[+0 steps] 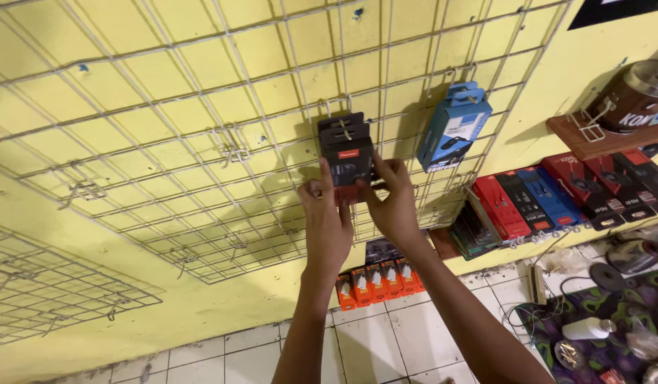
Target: The person picks up various boxed electronic accessories from a shelf and hangs them on a wall-mounted wire grid display. They handle multiple items including data cables and earphones, placing them on hooks one by one.
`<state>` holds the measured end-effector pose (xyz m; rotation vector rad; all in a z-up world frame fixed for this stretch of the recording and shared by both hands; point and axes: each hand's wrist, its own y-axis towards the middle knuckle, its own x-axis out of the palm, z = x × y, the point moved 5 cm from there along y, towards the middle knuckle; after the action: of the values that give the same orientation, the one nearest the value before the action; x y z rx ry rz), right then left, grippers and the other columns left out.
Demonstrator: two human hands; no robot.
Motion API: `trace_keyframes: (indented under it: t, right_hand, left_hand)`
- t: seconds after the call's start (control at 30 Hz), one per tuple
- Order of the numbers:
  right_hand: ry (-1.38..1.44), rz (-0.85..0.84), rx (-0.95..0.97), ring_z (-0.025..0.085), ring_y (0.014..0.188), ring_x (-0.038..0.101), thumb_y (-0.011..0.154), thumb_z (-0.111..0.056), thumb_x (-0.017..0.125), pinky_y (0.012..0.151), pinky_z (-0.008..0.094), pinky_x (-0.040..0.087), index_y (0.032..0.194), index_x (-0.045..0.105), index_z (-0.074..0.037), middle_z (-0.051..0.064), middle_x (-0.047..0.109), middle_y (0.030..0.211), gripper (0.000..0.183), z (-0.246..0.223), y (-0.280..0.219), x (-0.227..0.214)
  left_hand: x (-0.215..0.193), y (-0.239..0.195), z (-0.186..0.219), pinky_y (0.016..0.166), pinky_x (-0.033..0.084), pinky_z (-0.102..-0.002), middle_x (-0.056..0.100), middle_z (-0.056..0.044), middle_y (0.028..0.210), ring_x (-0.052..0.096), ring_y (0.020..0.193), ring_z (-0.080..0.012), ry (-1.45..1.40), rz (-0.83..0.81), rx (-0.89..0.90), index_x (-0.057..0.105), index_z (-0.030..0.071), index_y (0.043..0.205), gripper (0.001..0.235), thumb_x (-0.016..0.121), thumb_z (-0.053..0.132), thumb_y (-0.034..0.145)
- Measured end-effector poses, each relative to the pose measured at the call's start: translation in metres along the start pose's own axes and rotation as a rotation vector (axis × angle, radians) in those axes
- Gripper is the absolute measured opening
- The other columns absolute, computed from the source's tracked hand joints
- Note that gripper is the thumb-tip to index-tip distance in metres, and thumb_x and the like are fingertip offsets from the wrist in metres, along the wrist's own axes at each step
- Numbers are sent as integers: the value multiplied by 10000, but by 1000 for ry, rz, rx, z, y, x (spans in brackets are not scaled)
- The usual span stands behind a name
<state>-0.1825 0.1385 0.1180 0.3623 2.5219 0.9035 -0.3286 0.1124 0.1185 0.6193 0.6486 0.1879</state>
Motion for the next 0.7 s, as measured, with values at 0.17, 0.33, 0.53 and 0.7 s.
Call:
trace_keyframes:
  t: [0.17, 0.33, 0.53, 0.7]
  right_hand:
    - [-45, -86, 60, 204, 1050, 680, 917, -6, 723, 827, 299, 621, 1535, 501, -106, 129, 600, 1192, 664, 7, -28, -5]
    - [-10, -217, 189, 237, 1120, 636, 860, -47, 760, 854, 326, 581, 1540, 413, -100, 164, 548, 1304, 765, -3, -65, -59]
    - [-151, -115, 272, 223, 1105, 668, 883, -45, 693, 853, 328, 585, 1482, 526, -70, 137, 593, 1289, 622, 39, -94, -172]
    - [-149, -5, 392, 230, 1147, 662, 957, -59, 668, 873, 318, 591, 1396, 600, -44, 138, 595, 1297, 445, 102, -112, -262]
  left_hand:
    - [3, -16, 3, 953, 519, -469, 389, -260, 1303, 548, 1135, -390, -95, -16, -77, 140, 128, 1662, 830, 652, 107, 1010]
    - [-9, -53, 43, 995, 467, -495, 324, -306, 1391, 486, 1221, -434, -120, 43, -171, 127, 13, 1606, 843, 666, 153, 972]
    - [55, -80, 107, 1048, 456, -456, 392, -248, 1410, 491, 1282, -396, -346, -170, -159, 330, 11, 1516, 651, 659, 123, 967]
    - [143, -86, 159, 1076, 452, -424, 513, -177, 1402, 577, 1231, -328, -475, -315, -103, 439, 44, 1484, 523, 638, 98, 1003]
